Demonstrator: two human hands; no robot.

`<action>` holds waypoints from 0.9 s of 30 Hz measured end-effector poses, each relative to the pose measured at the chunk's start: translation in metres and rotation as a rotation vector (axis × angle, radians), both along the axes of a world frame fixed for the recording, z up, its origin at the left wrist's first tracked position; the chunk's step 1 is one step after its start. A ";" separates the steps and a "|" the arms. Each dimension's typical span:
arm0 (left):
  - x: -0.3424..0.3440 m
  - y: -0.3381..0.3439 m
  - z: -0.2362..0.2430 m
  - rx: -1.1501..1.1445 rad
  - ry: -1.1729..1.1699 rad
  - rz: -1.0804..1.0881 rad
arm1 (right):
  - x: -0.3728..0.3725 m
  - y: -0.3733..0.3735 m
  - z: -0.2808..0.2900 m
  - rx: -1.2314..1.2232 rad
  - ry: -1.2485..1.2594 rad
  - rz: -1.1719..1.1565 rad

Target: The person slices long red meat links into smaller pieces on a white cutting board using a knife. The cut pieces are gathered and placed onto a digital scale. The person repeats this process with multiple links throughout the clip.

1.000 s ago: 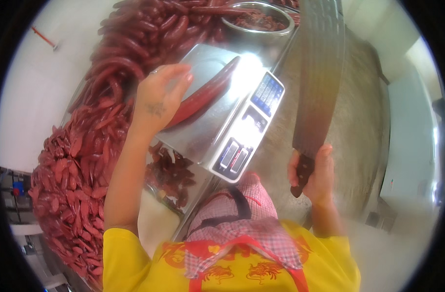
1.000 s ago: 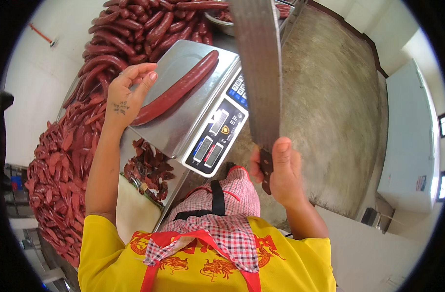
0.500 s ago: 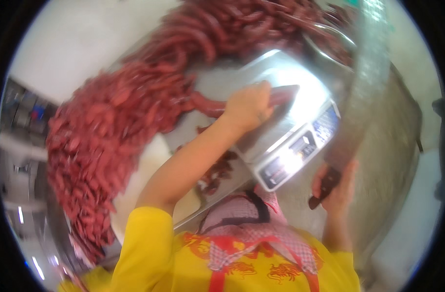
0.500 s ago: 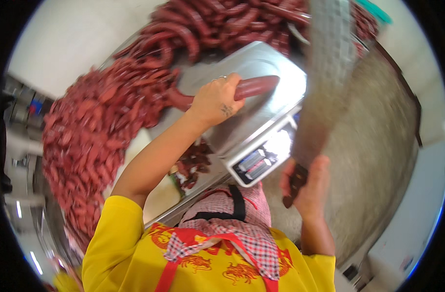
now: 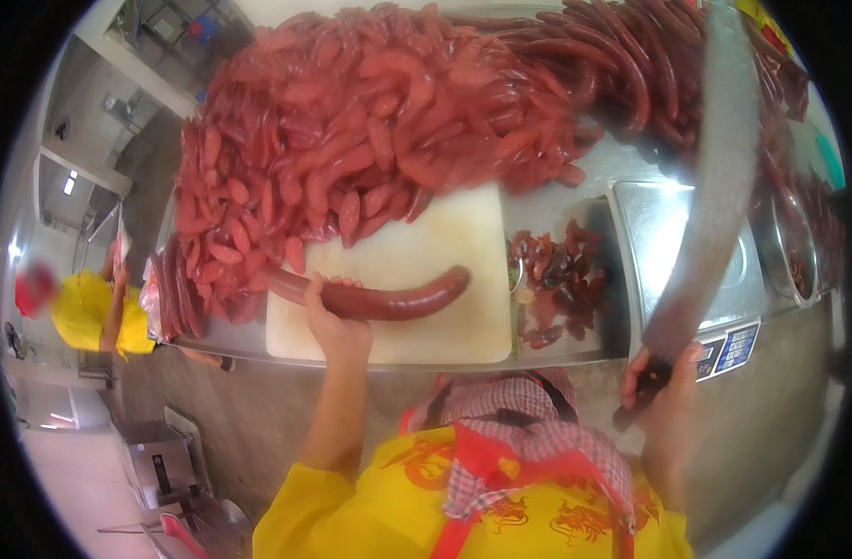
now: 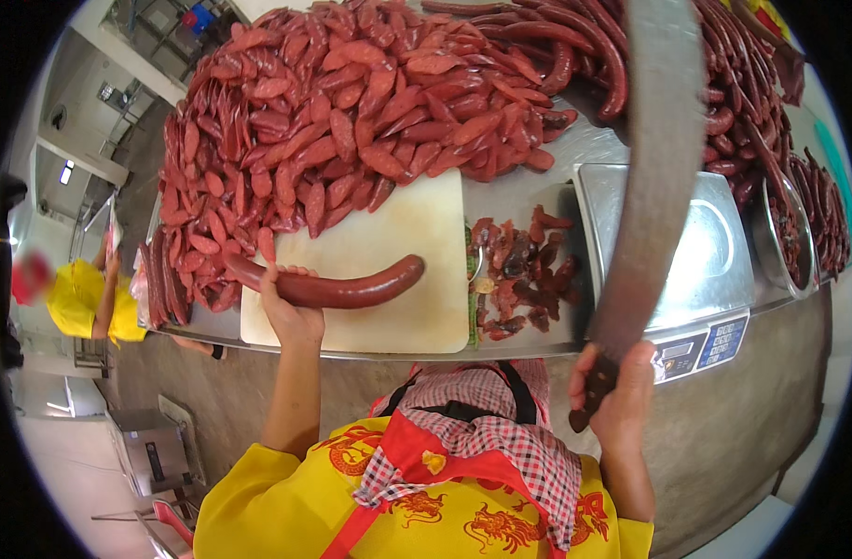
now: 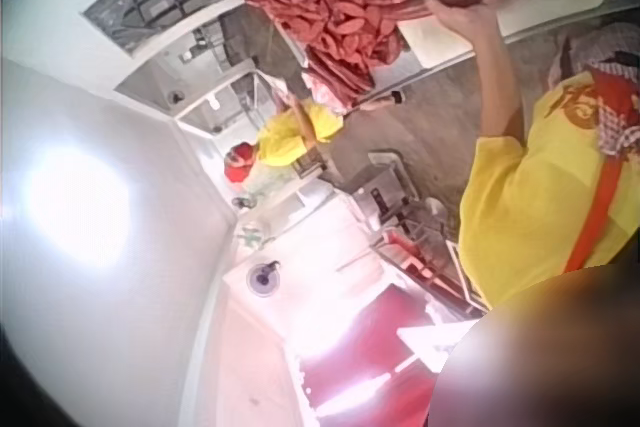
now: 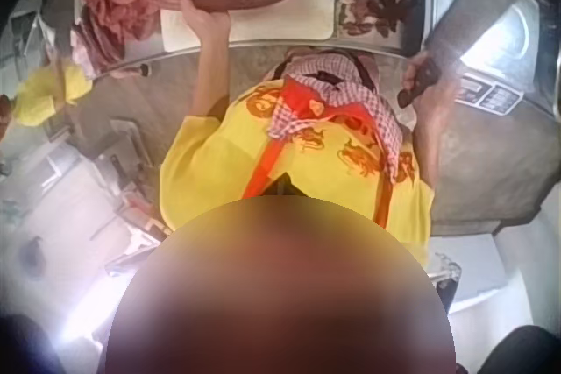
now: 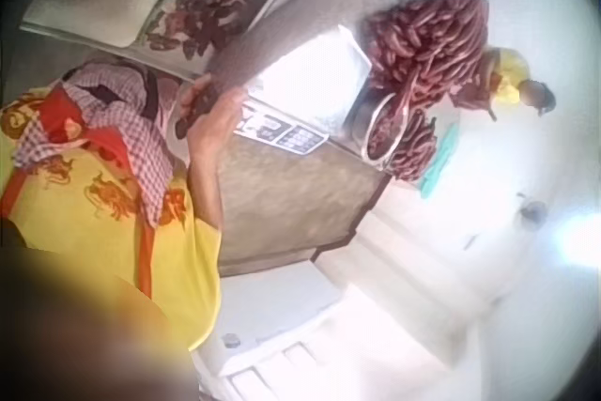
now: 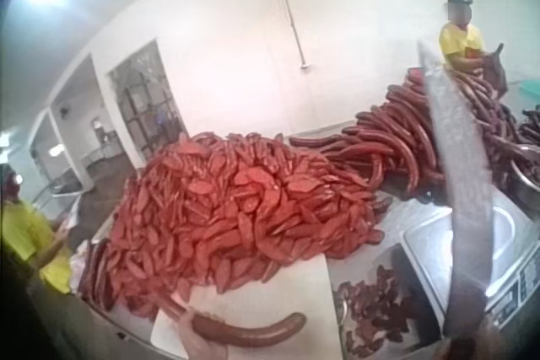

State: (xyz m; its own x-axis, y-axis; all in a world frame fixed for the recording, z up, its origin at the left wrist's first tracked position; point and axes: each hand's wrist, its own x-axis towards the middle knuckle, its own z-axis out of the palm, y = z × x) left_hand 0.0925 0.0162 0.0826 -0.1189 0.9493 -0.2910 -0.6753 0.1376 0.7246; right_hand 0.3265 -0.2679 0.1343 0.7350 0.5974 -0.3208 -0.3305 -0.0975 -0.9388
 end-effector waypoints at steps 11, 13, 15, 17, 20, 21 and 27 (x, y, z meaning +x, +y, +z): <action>-0.059 -0.055 -0.042 1.026 1.887 -0.655 | -0.039 0.052 -0.005 -0.250 -0.081 0.344; -0.040 -0.032 -0.055 1.187 1.968 -0.671 | -0.044 0.055 -0.013 -0.258 -0.111 0.360; -0.029 -0.003 -0.060 1.277 1.880 -0.596 | -0.051 0.057 -0.018 -0.281 -0.118 0.335; -0.016 0.030 -0.059 1.132 1.985 -0.791 | -0.057 0.056 -0.021 -0.304 -0.113 0.336; 0.000 0.056 -0.050 1.117 2.026 -0.891 | -0.065 0.054 -0.026 -0.351 -0.132 0.322; 0.005 0.060 -0.047 1.130 2.035 -0.919 | -0.068 0.053 -0.027 -0.370 -0.142 0.313; 0.030 0.013 -0.059 1.479 1.773 -0.910 | -0.082 0.045 -0.041 -0.504 -0.244 0.295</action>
State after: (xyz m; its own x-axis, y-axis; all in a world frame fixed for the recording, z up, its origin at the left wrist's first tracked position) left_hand 0.1224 0.0293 0.0235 0.9417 0.2961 0.1601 0.2737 -0.9504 0.1478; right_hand 0.2450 -0.2225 0.0932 0.6500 0.6048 -0.4600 -0.0049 -0.6021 -0.7984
